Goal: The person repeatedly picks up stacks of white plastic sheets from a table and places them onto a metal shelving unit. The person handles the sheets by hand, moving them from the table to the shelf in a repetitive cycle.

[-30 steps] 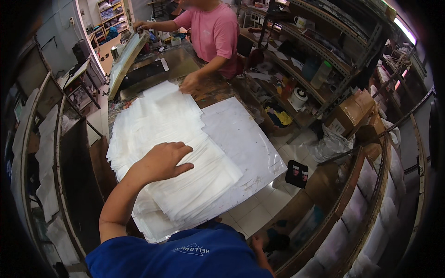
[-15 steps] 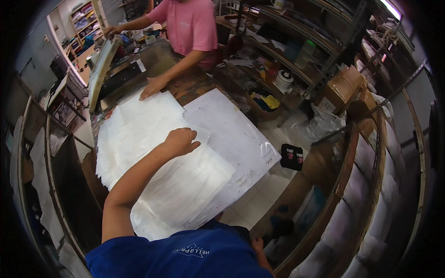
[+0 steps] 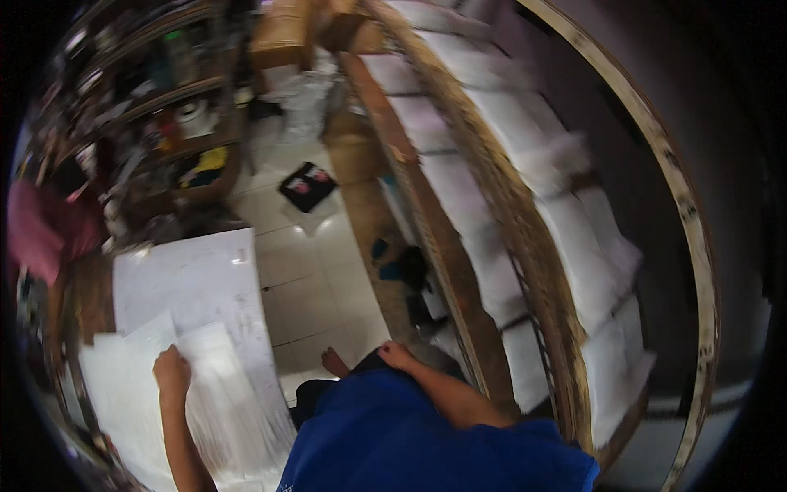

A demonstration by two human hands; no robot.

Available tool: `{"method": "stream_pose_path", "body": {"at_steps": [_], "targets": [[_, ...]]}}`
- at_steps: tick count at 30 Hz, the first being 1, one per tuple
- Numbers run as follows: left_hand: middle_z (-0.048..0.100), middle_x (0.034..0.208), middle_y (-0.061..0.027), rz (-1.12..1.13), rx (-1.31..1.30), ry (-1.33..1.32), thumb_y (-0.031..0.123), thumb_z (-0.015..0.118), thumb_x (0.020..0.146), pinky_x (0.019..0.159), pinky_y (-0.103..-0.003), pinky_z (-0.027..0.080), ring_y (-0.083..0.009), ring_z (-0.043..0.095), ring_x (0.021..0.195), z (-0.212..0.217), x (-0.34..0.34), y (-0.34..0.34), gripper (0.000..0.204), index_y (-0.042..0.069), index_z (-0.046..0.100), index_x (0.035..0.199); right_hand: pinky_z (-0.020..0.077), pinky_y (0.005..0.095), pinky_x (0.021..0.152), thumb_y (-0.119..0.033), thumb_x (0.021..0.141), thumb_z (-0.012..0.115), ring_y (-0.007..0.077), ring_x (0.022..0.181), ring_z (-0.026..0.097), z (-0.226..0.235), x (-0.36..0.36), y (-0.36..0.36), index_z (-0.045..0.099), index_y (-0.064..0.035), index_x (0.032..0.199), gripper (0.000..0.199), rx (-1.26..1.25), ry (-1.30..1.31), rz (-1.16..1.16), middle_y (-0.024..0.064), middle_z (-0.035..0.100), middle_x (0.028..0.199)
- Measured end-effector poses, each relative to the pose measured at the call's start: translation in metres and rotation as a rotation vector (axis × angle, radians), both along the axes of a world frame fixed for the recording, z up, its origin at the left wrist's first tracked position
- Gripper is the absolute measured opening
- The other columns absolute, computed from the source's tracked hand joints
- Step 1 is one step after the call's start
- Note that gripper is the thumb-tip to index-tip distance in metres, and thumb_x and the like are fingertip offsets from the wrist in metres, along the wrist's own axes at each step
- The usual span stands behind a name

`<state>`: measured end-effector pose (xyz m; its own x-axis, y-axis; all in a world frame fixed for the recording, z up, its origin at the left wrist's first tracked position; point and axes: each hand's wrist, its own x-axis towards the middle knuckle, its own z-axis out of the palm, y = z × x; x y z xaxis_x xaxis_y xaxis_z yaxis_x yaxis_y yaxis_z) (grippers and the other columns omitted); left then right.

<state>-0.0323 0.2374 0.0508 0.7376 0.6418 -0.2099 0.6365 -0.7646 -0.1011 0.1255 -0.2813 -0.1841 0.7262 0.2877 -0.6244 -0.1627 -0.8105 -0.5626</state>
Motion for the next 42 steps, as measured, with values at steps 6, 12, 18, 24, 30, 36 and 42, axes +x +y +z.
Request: {"method": "stream_pose_path", "body": {"at_steps": [6,12,18,24,30,36,42], "targets": [[0.063,0.08,-0.0205,-0.338,-0.106,-0.391,0.005,0.06,0.08,0.064,-0.047,0.049,-0.0395,0.062,0.073,0.054,0.071,-0.089,0.009,0.001,0.056,0.087,0.0462,0.033,0.062,-0.028,0.089,0.061,0.0158,0.065,0.055,0.066,-0.002,0.02,0.061,-0.0035,0.108,0.031,0.313,-0.19,-0.157,0.0077,0.059,0.072],[0.064,0.082,-0.0199,-0.476,-0.425,-0.55,0.007,0.062,0.08,0.065,-0.046,0.05,-0.0387,0.063,0.072,0.069,0.102,-0.239,0.014,0.002,0.059,0.092,0.0499,0.0333,0.069,-0.026,0.093,0.058,0.0174,0.072,0.059,0.22,-0.014,0.04,0.047,-0.0012,0.131,0.047,0.724,-0.26,-0.122,0.01,0.059,0.081],[0.064,0.084,-0.0175,-0.711,-0.646,-0.39,0.013,0.064,0.08,0.064,-0.047,0.051,-0.0375,0.064,0.072,0.038,0.069,-0.357,0.018,0.003,0.059,0.094,0.0484,0.0419,0.081,-0.029,0.097,0.051,0.0332,0.091,0.064,0.255,-0.052,-0.003,0.051,-0.0012,0.125,0.04,0.732,-0.46,0.131,0.0197,0.065,0.099],[0.065,0.08,-0.0174,-0.691,-0.9,-0.381,0.012,0.067,0.08,0.064,-0.044,0.052,-0.0369,0.065,0.072,0.006,0.013,-0.434,0.014,0.002,0.062,0.088,0.0481,0.0431,0.081,-0.03,0.097,0.048,0.0385,0.093,0.062,0.234,-0.094,-0.083,0.06,-0.0019,0.107,0.032,0.507,-0.168,0.103,0.0205,0.065,0.096],[0.063,0.071,-0.0123,-0.689,-1.05,-0.561,0.011,0.069,0.08,0.059,-0.039,0.049,-0.0303,0.062,0.061,0.008,-0.03,-0.465,0.012,0.003,0.063,0.086,0.0432,0.0237,0.06,-0.001,0.086,0.052,0.0063,0.067,0.048,0.244,-0.103,-0.189,0.063,-0.007,0.112,0.029,0.36,-0.063,-0.213,0.001,0.061,0.088],[0.063,0.078,-0.0151,-0.503,-1.079,-0.329,0.009,0.067,0.081,0.065,-0.042,0.048,-0.0342,0.062,0.07,-0.041,-0.081,-0.447,0.012,0.003,0.062,0.089,0.0404,0.0252,0.074,-0.024,0.093,0.058,0.0095,0.084,0.047,0.208,-0.12,-0.37,0.049,-0.0088,0.132,0.043,0.019,-0.558,-0.723,-0.002,0.053,0.099],[0.063,0.081,-0.0158,-0.401,-0.996,-0.129,0.011,0.066,0.083,0.067,-0.044,0.048,-0.0361,0.061,0.071,-0.082,-0.112,-0.439,0.012,0.003,0.063,0.09,0.0325,0.0346,0.101,-0.029,0.093,0.057,0.0209,0.114,0.046,0.206,-0.123,-0.532,0.05,-0.0033,0.125,0.042,0.372,-0.393,-1.153,0.0115,0.049,0.123]]}}
